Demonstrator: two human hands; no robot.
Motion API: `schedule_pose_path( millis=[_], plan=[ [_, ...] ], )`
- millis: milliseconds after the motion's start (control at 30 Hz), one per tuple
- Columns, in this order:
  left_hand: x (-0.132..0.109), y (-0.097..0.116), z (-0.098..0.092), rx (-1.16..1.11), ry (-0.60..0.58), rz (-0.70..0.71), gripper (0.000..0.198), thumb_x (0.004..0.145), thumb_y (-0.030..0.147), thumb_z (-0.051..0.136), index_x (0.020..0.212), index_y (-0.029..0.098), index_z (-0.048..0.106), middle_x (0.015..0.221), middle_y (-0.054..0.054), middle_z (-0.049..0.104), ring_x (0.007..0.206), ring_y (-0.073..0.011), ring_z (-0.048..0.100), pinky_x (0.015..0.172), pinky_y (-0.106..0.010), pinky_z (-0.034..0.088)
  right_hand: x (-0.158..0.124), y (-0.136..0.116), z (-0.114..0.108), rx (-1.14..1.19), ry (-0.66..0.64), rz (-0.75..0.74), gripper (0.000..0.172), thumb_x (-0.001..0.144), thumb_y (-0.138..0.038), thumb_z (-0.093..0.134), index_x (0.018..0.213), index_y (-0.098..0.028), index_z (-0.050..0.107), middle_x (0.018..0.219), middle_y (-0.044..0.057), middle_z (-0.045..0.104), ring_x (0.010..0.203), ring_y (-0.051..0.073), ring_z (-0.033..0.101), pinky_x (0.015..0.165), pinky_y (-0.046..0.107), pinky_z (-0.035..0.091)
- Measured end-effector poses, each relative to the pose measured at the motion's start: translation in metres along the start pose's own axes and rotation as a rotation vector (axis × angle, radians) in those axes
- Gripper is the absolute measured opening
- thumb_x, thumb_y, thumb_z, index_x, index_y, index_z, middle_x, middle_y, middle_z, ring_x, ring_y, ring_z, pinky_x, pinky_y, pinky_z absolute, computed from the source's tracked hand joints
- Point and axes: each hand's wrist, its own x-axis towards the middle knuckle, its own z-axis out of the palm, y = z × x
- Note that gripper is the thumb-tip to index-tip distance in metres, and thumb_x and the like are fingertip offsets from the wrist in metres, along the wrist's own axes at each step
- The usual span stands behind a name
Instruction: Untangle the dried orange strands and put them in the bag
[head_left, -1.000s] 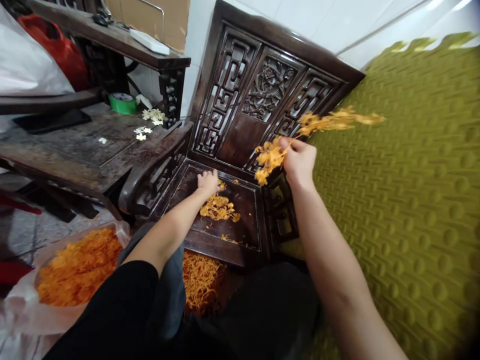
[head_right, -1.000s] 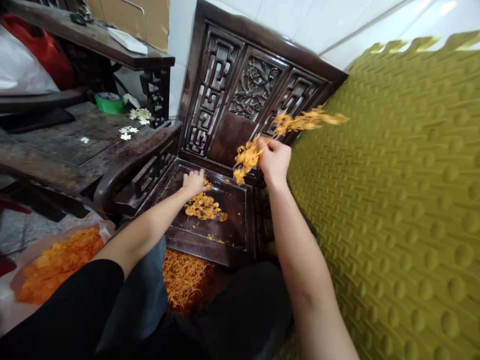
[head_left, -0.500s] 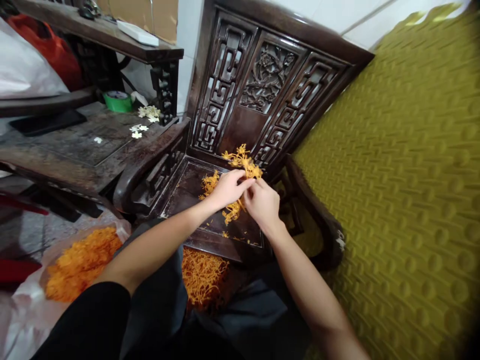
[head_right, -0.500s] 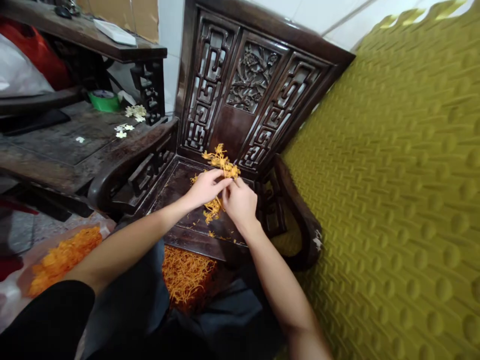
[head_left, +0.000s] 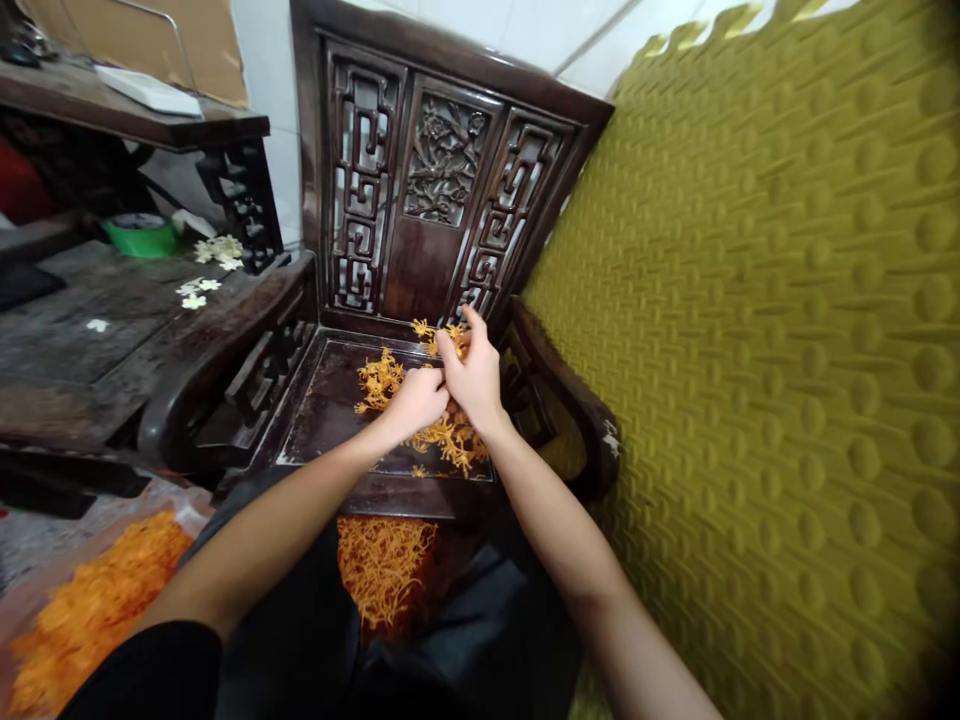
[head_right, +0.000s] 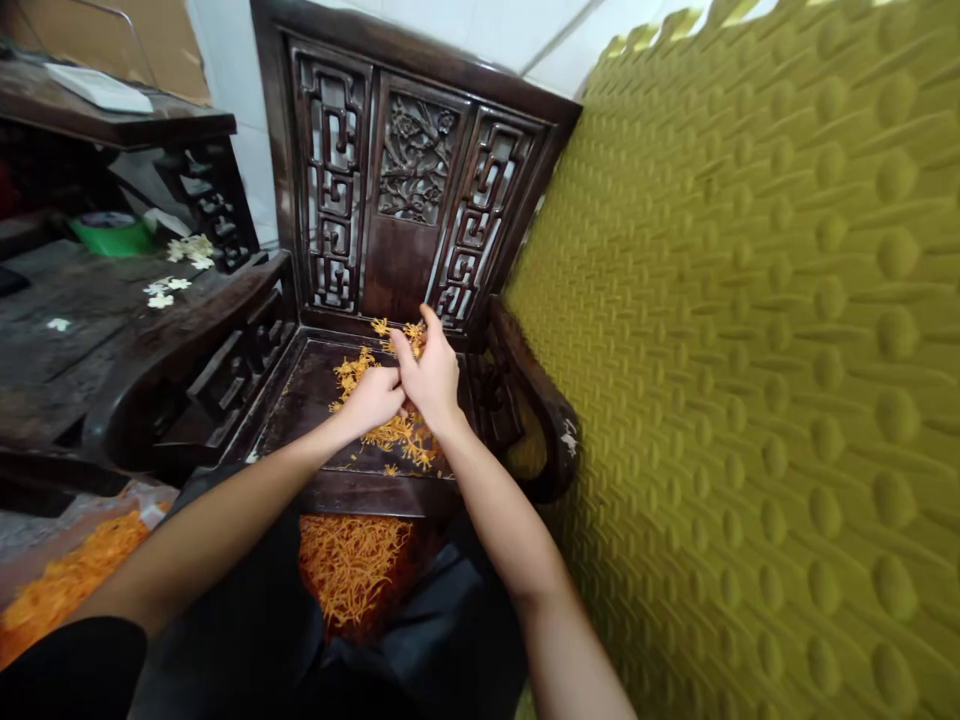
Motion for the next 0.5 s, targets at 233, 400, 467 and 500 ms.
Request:
schedule_pose_path(
  millis=[233, 400, 467, 500],
  plan=[
    [-0.002, 0.012, 0.006, 0.077, -0.026, 0.072, 0.033, 0.091, 0.029, 0.054, 0.069, 0.015, 0.073, 0.062, -0.003, 0.068, 0.058, -0.0150, 0.059, 0.062, -0.027, 0.041, 0.022, 0.038, -0.007, -0.027, -0.013, 0.165, 0.055, 0.097, -0.058, 0.047, 0.066, -0.016, 0.063, 0.061, 0.001, 0.060, 0.058, 0.013, 0.050, 0.061, 0.027, 0.035],
    [0.003, 0.022, 0.000, -0.015, -0.037, -0.135, 0.030, 0.086, 0.031, 0.060, 0.064, 0.014, 0.072, 0.046, 0.002, 0.054, 0.046, -0.0123, 0.047, 0.053, -0.027, 0.034, 0.046, 0.057, 0.013, 0.090, -0.102, 0.348, 0.053, 0.093, -0.057, 0.053, 0.060, -0.016, 0.060, 0.049, -0.002, 0.049, 0.054, 0.011, 0.044, 0.054, 0.026, 0.029],
    [-0.003, 0.025, -0.004, -0.111, -0.124, -0.207, 0.028, 0.083, 0.033, 0.063, 0.064, 0.014, 0.072, 0.043, 0.003, 0.050, 0.041, -0.0110, 0.042, 0.048, -0.026, 0.031, 0.061, 0.064, 0.014, 0.255, -0.070, 0.508, 0.050, 0.089, -0.057, 0.060, 0.059, -0.018, 0.054, 0.045, -0.004, 0.044, 0.049, 0.010, 0.039, 0.049, 0.024, 0.026],
    [-0.007, 0.026, -0.007, -0.161, -0.194, -0.222, 0.028, 0.083, 0.034, 0.064, 0.066, 0.014, 0.072, 0.043, 0.003, 0.050, 0.039, -0.0105, 0.040, 0.046, -0.026, 0.029, 0.069, 0.068, 0.011, 0.350, -0.049, 0.603, 0.049, 0.088, -0.058, 0.062, 0.060, -0.020, 0.049, 0.044, -0.006, 0.040, 0.046, 0.009, 0.036, 0.046, 0.024, 0.024]
  ],
)
